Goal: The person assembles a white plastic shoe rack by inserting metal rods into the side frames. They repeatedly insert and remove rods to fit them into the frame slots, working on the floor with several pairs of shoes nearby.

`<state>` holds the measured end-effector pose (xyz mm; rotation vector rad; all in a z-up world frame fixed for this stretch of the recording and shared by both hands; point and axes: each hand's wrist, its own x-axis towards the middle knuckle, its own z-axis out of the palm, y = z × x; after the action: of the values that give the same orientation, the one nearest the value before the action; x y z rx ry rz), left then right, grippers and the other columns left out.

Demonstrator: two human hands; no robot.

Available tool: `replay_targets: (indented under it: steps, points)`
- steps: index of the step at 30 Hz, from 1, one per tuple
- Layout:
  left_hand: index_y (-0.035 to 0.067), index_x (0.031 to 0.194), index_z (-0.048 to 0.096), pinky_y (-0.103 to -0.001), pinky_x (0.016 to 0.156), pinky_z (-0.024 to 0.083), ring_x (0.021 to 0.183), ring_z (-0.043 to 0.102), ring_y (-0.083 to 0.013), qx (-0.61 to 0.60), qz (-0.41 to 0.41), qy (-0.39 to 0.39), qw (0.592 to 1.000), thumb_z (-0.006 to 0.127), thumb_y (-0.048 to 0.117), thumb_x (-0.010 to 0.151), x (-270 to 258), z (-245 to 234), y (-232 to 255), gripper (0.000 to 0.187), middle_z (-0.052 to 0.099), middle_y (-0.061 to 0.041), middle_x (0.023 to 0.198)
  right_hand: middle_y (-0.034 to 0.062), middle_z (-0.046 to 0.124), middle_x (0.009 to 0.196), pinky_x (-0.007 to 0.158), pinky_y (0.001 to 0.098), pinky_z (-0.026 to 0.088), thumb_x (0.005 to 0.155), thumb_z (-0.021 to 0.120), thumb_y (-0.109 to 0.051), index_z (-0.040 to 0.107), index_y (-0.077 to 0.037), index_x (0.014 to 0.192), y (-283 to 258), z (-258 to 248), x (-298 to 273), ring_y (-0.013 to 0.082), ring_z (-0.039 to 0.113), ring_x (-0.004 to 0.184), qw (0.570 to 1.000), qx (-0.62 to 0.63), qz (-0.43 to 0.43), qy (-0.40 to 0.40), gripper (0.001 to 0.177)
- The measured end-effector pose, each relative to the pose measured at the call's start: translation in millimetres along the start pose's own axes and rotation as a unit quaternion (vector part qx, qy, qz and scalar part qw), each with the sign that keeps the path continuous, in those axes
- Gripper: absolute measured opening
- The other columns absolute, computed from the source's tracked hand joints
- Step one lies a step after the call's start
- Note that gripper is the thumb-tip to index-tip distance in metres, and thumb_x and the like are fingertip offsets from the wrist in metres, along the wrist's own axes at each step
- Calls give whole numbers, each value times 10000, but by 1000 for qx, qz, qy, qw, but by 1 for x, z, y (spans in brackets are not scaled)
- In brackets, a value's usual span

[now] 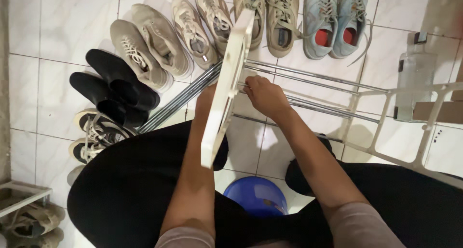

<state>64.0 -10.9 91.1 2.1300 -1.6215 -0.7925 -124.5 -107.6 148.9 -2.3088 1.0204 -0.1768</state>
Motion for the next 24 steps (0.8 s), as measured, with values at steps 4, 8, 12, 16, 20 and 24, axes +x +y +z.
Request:
replay_targets:
  steps: [4, 8, 12, 16, 20, 24]
  points:
    - [45, 1174, 726, -463, 823, 578, 974, 720, -373, 58, -25, 11, 998, 669, 380, 778, -32, -22, -9, 521, 729, -204, 1085, 209, 659, 1088, 897, 479, 527, 892, 703, -148, 598, 30, 1243, 7, 1, -14, 391, 625, 1039, 994, -50, -67, 71, 408]
    - [51, 1144, 748, -468, 857, 579, 1016, 722, -374, 143, -123, -128, 974, 612, 322, 831, -59, -8, -12, 436, 731, -199, 1112, 213, 638, 1161, 974, 474, 490, 836, 729, -123, 584, 60, 1248, 18, -9, -36, 387, 603, 1077, 983, -102, -92, 121, 474]
    - [90, 1090, 803, -486, 927, 582, 1116, 714, -347, 239, -84, -321, 913, 487, 243, 966, -79, 16, 11, 373, 732, -158, 1196, 182, 614, 1156, 971, 464, 472, 860, 729, -175, 583, 35, 1277, 28, -18, -59, 358, 581, 1086, 982, -166, -14, 89, 489]
    - [79, 1075, 734, -512, 921, 539, 1082, 682, -360, 190, 25, -316, 929, 544, 404, 942, -99, 26, 69, 399, 724, -167, 1131, 162, 600, 1190, 975, 447, 462, 842, 724, -199, 583, 8, 1265, 36, -24, -88, 332, 563, 1131, 974, -204, 34, 88, 491]
    - [59, 1083, 685, -529, 874, 536, 1012, 698, -361, 182, 114, -273, 938, 563, 421, 930, -89, 29, 112, 411, 730, -173, 1053, 170, 593, 1219, 971, 446, 470, 849, 724, -209, 592, 9, 1242, 51, -36, -126, 330, 564, 1131, 964, -240, 54, 97, 468]
    - [54, 1072, 680, -527, 814, 544, 926, 711, -363, 184, 170, -199, 947, 588, 377, 953, -68, 33, 144, 357, 742, -166, 992, 167, 602, 1209, 939, 439, 489, 845, 731, -224, 608, -5, 1186, 57, -55, -168, 325, 578, 1131, 954, -270, 86, 96, 423]
